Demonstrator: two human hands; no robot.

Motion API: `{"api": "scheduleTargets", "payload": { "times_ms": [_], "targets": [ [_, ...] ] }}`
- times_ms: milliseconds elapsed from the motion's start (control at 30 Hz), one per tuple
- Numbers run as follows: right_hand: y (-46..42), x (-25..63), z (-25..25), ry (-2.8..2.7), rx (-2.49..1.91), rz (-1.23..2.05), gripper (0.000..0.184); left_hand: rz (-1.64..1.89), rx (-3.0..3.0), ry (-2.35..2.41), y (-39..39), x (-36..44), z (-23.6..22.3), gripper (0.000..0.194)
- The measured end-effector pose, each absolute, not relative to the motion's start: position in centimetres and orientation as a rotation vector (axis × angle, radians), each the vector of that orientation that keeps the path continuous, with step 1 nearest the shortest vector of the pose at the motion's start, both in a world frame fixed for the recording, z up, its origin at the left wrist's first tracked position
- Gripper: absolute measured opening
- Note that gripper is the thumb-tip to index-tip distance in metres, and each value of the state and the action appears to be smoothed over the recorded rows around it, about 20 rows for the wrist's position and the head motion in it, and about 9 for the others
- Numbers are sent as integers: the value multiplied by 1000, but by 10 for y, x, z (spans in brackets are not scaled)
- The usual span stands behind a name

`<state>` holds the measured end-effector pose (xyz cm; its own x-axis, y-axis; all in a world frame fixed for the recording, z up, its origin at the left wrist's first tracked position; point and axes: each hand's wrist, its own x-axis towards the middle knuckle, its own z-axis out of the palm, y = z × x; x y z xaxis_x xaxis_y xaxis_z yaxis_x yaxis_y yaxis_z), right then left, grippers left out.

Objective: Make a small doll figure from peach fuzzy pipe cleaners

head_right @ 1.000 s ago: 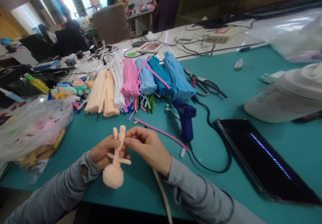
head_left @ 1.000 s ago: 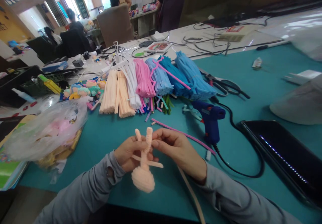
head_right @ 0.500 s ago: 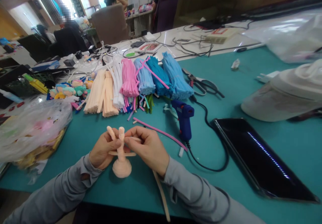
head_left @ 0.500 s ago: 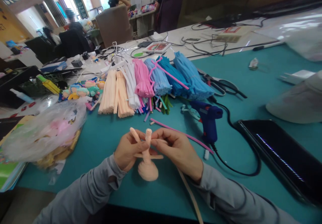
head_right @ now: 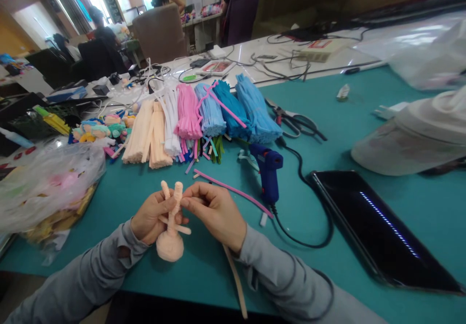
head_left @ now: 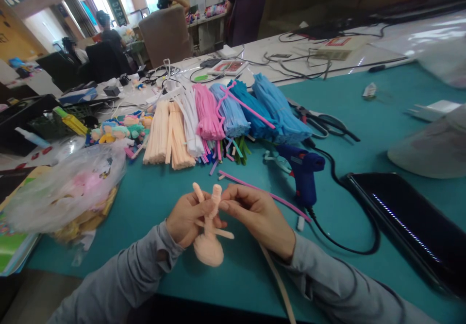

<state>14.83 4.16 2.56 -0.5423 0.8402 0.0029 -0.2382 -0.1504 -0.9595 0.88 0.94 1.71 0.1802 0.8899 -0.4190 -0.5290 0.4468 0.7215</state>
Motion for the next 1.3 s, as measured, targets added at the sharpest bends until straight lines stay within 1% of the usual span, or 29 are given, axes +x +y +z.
{"api": "scheduleTargets", "payload": {
  "times_ms": [200, 433, 633, 933, 1133, 1200, 1233, 1300],
  "targets": [
    [40, 146, 25, -1339, -680, 1870, 28, 926, 418, 802, 10, 4, 11, 40],
    [42, 148, 25, -1339, -771, 1805, 28, 1032, 505, 879, 9, 4, 15, 39],
    [43, 150, 26, -1339, -786, 1847, 28, 1040, 460, 901, 11, 2, 14, 36],
    [46, 152, 23, -1284, -812, 1968, 33, 915, 455, 723, 11, 0, 8, 37],
    [48, 152, 19, -1353, -770, 2028, 34, 897, 483, 706, 8, 2, 7, 35],
    [48, 151, 18, -1362, -737, 1980, 34, 911, 492, 727, 9, 1, 7, 34],
    [48, 151, 18, -1388, -733, 1896, 33, 924, 493, 739, 9, 1, 7, 34],
    [48, 150, 19, -1480, -763, 1612, 30, 960, 488, 768, 10, 0, 8, 33]
  ]
}}
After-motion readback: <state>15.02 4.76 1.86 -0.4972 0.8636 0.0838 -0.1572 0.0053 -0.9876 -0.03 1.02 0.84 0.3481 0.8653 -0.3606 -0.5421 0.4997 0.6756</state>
